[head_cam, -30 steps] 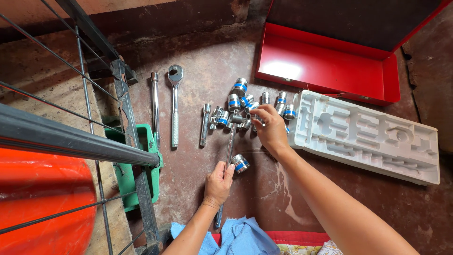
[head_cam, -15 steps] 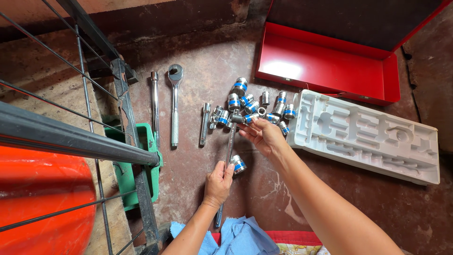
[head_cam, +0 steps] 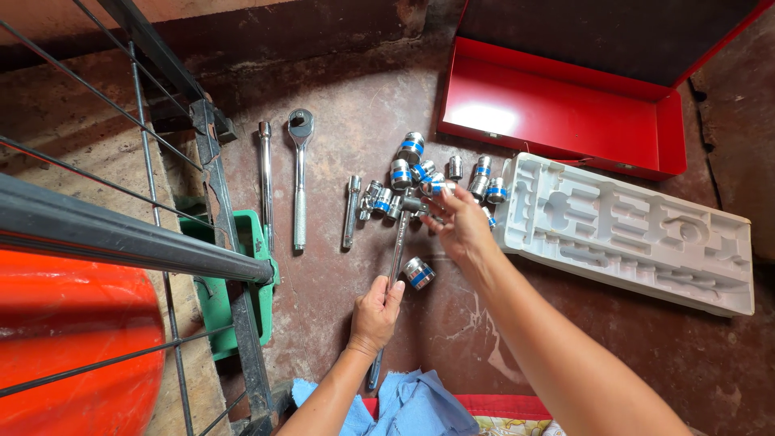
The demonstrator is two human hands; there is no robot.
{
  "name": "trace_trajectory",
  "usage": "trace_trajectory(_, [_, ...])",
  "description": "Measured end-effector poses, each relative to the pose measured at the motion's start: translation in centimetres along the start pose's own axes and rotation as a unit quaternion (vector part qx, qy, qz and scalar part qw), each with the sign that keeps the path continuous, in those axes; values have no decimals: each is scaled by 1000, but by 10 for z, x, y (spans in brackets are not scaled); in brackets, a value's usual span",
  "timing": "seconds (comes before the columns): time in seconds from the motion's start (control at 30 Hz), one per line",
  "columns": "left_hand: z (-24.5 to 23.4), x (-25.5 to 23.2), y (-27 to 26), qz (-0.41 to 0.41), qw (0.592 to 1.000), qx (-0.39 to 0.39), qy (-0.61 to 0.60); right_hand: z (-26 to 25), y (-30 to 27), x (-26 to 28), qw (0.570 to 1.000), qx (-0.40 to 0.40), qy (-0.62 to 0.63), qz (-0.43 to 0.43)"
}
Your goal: The person wipes socket wrench sockets with a blue cloth, then picks up a ratchet and extension bar to attach various sockets, testing fit and removing them. The person handles sockets, a ratchet, and an extension bar on the floor next to an open red toolbox and a white plastic tray.
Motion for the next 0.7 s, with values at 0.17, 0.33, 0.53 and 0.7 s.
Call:
trace_trajectory(0.17, [2,0,1,-12,1000,16,20,21,9,23,987,97,-126,-37])
trace_trajectory(0.33, [1,0,-1,-12,999,21,21,26,15,32,964,138,-224,-29])
trace_trajectory(0.53, [3,0,-1,-19,999,27,23,34,14,40,947,156,-277,-42])
trace_trajectory(0.7, [2,0,-3,-5,999,21,24,33,10,38,942,140,-297,-63])
Point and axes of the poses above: each hand's wrist, its own y-axis towards the middle knuckle, its own z-axis out of the palm, x = y × z, the point moved 8 cm from there along y, towards the middle knuckle, and after that the axes turned 2 degrees about z, right-handed, at the moved point
